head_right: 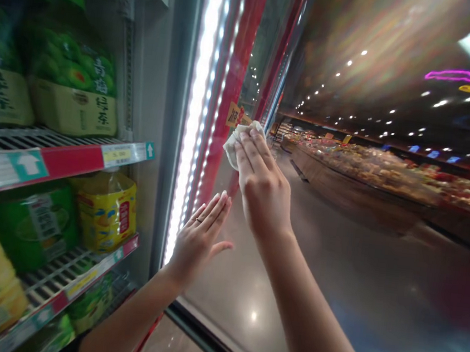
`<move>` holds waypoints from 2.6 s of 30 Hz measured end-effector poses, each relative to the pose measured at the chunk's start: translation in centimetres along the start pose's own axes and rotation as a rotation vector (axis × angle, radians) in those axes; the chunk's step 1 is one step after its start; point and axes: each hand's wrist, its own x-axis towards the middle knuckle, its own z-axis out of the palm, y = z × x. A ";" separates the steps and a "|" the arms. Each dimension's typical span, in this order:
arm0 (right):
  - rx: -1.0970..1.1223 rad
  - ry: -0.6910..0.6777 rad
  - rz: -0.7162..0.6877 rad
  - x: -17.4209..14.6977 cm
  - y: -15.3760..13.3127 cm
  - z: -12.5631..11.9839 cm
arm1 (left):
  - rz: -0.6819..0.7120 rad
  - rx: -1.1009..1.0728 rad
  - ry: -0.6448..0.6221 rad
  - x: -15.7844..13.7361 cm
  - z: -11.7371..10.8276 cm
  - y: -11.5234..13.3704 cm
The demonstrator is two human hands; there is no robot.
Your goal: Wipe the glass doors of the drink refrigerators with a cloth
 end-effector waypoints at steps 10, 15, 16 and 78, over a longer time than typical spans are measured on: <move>0.029 -0.065 -0.092 2.6 -2.6 3.5 | 0.026 0.035 0.047 -0.5 0.9 -0.8; 0.006 0.008 -0.054 1.9 -0.9 1.7 | 0.018 -0.003 0.042 -0.2 0.4 -0.6; 0.004 0.030 -0.031 2.5 -1.0 1.8 | 0.012 -0.014 0.040 -0.2 0.4 -0.6; 0.031 -0.007 0.036 -7.4 1.7 -2.5 | -0.201 -0.021 -0.053 -2.8 1.8 3.5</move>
